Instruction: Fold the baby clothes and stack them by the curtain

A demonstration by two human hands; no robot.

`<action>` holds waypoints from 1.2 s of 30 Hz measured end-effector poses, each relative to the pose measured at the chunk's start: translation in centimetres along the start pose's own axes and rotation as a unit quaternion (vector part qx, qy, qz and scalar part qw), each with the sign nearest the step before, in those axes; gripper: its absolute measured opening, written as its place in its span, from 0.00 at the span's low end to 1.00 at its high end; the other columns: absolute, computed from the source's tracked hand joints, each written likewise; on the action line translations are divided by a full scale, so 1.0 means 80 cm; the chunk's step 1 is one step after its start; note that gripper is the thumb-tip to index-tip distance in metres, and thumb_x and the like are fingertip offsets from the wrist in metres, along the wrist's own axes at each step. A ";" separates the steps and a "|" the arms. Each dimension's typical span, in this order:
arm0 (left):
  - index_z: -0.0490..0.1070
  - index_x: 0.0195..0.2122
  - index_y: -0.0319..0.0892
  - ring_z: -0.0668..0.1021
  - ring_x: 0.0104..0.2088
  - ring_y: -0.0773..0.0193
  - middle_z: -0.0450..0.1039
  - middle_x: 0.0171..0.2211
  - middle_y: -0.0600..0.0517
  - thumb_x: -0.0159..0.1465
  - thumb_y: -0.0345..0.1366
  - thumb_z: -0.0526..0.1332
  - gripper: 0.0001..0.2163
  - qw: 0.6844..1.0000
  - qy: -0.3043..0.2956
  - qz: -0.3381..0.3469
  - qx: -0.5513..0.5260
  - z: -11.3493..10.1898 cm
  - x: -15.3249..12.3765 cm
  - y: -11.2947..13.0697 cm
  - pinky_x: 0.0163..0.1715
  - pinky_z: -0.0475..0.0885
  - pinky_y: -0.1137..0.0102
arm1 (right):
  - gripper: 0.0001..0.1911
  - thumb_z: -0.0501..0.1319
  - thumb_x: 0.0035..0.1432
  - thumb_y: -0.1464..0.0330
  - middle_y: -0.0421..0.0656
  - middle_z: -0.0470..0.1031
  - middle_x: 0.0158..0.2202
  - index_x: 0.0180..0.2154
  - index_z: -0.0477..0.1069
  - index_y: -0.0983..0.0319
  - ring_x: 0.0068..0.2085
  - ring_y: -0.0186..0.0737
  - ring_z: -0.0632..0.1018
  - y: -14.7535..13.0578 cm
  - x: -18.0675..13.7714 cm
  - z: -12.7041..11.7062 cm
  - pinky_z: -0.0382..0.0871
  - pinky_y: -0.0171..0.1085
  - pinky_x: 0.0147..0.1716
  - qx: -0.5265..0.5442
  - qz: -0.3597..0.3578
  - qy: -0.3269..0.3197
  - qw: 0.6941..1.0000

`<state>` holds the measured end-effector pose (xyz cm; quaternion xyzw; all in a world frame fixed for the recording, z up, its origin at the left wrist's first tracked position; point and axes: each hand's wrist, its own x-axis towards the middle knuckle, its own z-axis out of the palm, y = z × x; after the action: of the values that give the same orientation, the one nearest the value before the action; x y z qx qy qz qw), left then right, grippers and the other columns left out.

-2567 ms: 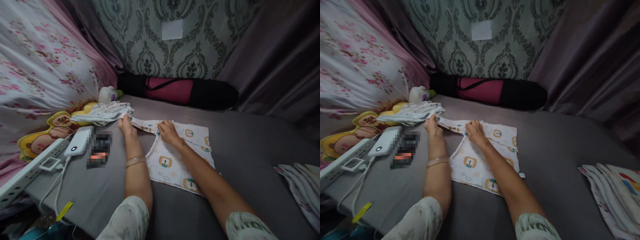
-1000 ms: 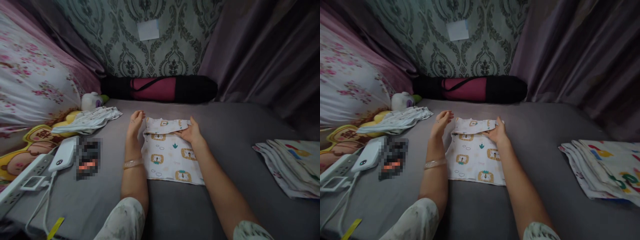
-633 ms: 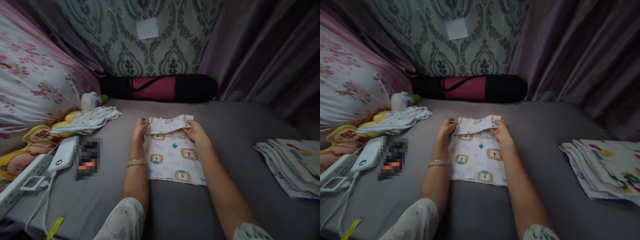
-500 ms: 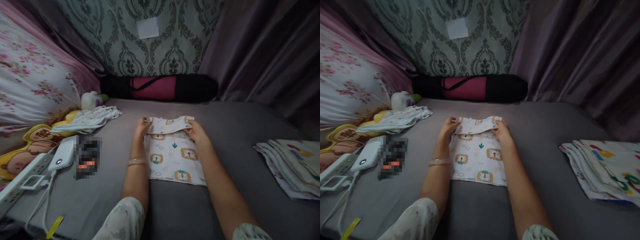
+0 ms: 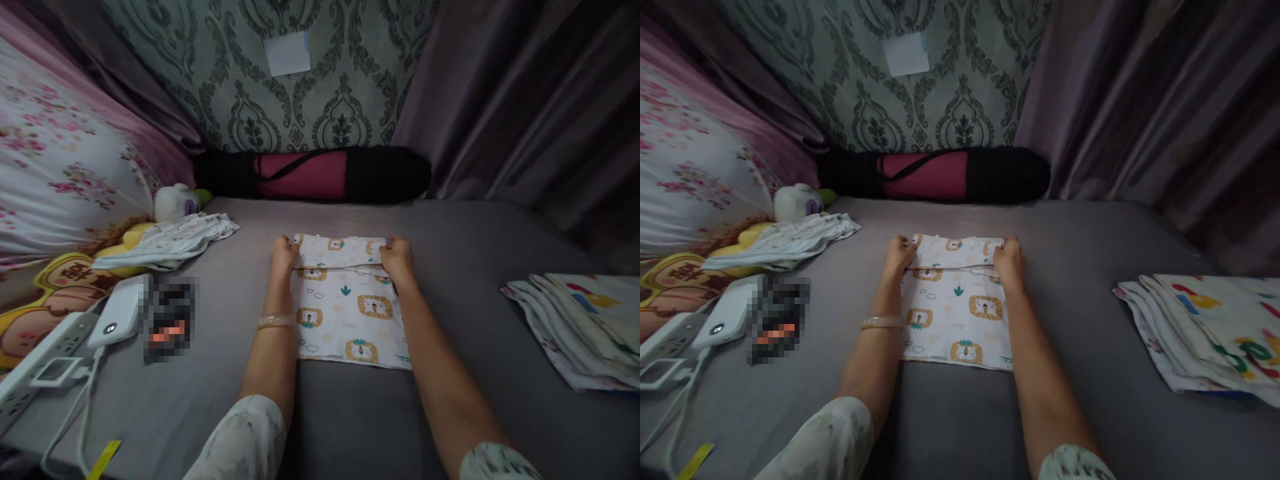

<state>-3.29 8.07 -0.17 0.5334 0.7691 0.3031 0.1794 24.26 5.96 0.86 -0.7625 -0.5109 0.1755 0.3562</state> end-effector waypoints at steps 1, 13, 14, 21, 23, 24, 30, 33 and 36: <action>0.68 0.47 0.39 0.74 0.48 0.54 0.73 0.44 0.41 0.63 0.35 0.57 0.12 1.000 0.023 0.016 0.005 -0.002 -0.001 0.004 0.47 0.68 0.62 | 0.21 0.54 0.57 0.73 0.57 0.74 0.46 0.52 0.68 0.68 0.50 0.52 0.74 -0.006 -0.006 -0.002 0.67 0.47 0.49 -0.038 -0.034 0.015 0.999; 0.64 0.57 0.36 0.67 0.60 0.55 0.66 0.58 0.38 0.66 0.27 0.47 0.20 0.944 -0.114 0.291 0.106 0.053 -0.043 0.064 0.60 0.59 0.61 | 0.31 0.45 0.64 0.70 0.51 0.49 0.69 0.67 0.50 0.72 0.69 0.47 0.48 -0.062 -0.073 0.066 0.36 0.49 0.66 -0.200 -0.316 -0.200 0.906; 0.62 0.59 0.35 0.64 0.62 0.54 0.63 0.61 0.37 0.67 0.29 0.47 0.20 0.946 -0.110 0.279 0.122 0.054 -0.043 0.060 0.61 0.57 0.60 | 0.31 0.44 0.64 0.69 0.50 0.49 0.69 0.67 0.50 0.71 0.69 0.47 0.49 -0.059 -0.074 0.068 0.37 0.48 0.66 -0.200 -0.312 -0.198 0.907; 0.53 0.65 0.26 0.53 0.68 0.47 0.51 0.67 0.35 0.70 0.44 0.44 0.29 0.966 -0.067 0.155 0.193 0.044 -0.040 0.040 0.66 0.47 0.56 | 0.32 0.42 0.67 0.63 0.55 0.48 0.69 0.66 0.50 0.76 0.69 0.49 0.49 -0.050 -0.070 0.070 0.38 0.49 0.65 -0.220 -0.252 -0.150 0.930; 0.53 0.66 0.28 0.52 0.68 0.47 0.50 0.67 0.36 0.70 0.45 0.42 0.30 0.971 -0.058 0.129 0.195 0.044 -0.041 0.040 0.66 0.45 0.54 | 0.33 0.42 0.67 0.63 0.57 0.47 0.69 0.66 0.50 0.77 0.69 0.51 0.48 -0.046 -0.068 0.069 0.38 0.49 0.65 -0.224 -0.236 -0.135 0.936; 0.53 0.66 0.29 0.52 0.68 0.48 0.50 0.67 0.37 0.69 0.45 0.41 0.30 0.972 -0.054 0.118 0.195 0.044 -0.041 0.040 0.66 0.45 0.54 | 0.33 0.43 0.67 0.62 0.57 0.47 0.69 0.65 0.50 0.78 0.69 0.51 0.48 -0.044 -0.067 0.068 0.38 0.49 0.65 -0.225 -0.230 -0.128 0.938; 0.52 0.66 0.28 0.52 0.68 0.47 0.49 0.68 0.36 0.69 0.45 0.41 0.31 0.976 -0.035 0.086 0.197 0.044 -0.040 0.041 0.65 0.47 0.54 | 0.34 0.44 0.66 0.60 0.62 0.50 0.67 0.64 0.52 0.80 0.67 0.56 0.52 -0.025 -0.062 0.062 0.40 0.52 0.64 -0.240 -0.177 -0.053 0.953; 0.52 0.66 0.28 0.51 0.68 0.46 0.49 0.68 0.36 0.69 0.46 0.41 0.31 0.976 -0.038 0.084 0.196 0.044 -0.039 0.039 0.65 0.47 0.54 | 0.34 0.45 0.66 0.61 0.64 0.51 0.66 0.63 0.53 0.81 0.67 0.57 0.51 -0.018 -0.058 0.059 0.42 0.51 0.64 -0.233 -0.146 -0.027 0.961; 0.52 0.66 0.30 0.51 0.68 0.46 0.49 0.68 0.37 0.69 0.46 0.41 0.31 0.976 -0.042 0.086 0.195 0.043 -0.039 0.038 0.65 0.46 0.52 | 0.34 0.45 0.66 0.61 0.65 0.50 0.67 0.63 0.53 0.83 0.67 0.58 0.51 -0.016 -0.055 0.054 0.43 0.51 0.64 -0.233 -0.128 -0.035 0.963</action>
<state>2.06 6.87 -0.87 0.6343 0.7566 0.1386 0.0776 18.87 3.88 -1.60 -0.7458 -0.6433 0.0308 0.1701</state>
